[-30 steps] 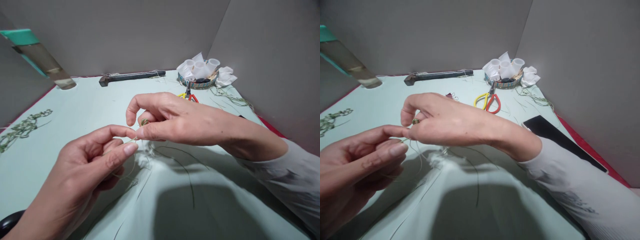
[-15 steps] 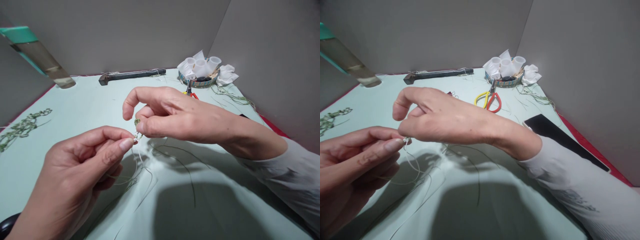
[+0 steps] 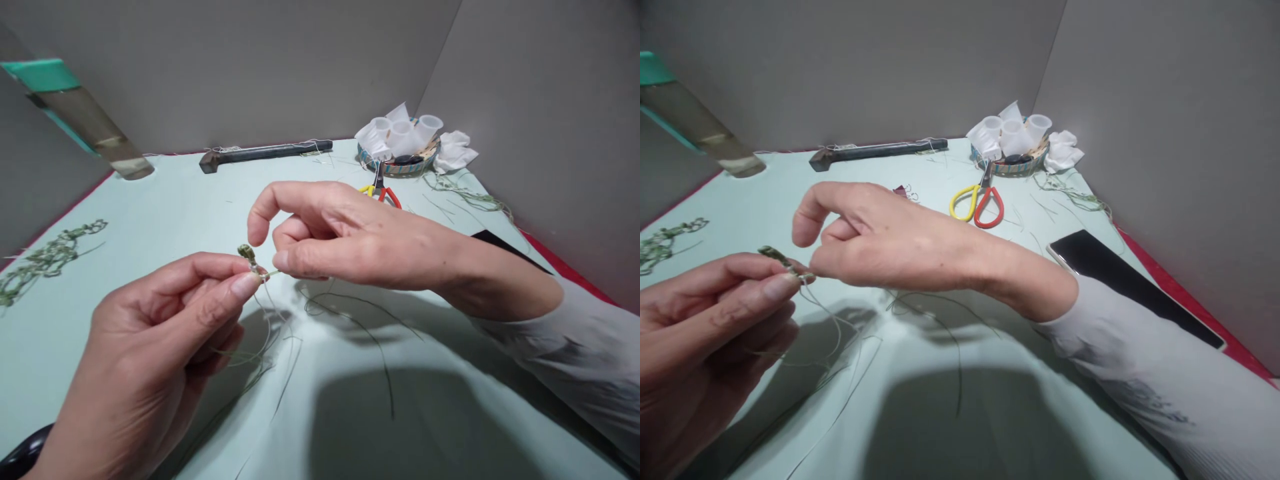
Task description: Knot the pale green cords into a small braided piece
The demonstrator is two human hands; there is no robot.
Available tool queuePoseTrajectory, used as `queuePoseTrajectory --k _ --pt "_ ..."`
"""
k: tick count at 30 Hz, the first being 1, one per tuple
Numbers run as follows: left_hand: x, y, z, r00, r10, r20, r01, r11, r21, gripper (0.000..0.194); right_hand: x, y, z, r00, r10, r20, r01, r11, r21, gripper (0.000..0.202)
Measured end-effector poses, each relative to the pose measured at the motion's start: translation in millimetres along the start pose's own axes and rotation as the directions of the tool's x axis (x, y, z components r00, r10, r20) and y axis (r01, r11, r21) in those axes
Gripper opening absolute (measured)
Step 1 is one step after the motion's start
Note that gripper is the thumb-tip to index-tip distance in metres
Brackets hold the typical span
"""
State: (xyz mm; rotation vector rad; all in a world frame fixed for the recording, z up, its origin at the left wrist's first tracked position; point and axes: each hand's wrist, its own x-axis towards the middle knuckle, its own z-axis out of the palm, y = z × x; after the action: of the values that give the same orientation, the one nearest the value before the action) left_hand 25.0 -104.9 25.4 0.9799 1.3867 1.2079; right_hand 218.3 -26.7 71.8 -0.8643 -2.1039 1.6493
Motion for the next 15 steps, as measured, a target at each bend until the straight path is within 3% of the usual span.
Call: queuePoseTrajectory --k 7,15 --pt "-2 4 3.1 1.000 0.013 -0.014 -0.014 0.998 -0.061 0.020 1 9 3 0.996 -0.024 0.083 0.011 0.988 0.152 0.008" --pt "9 -3 9.0 0.983 -0.178 0.041 0.180 0.982 -0.056 0.022 14 30 -4 0.998 0.002 0.055 -0.006 0.997 0.071 0.003"
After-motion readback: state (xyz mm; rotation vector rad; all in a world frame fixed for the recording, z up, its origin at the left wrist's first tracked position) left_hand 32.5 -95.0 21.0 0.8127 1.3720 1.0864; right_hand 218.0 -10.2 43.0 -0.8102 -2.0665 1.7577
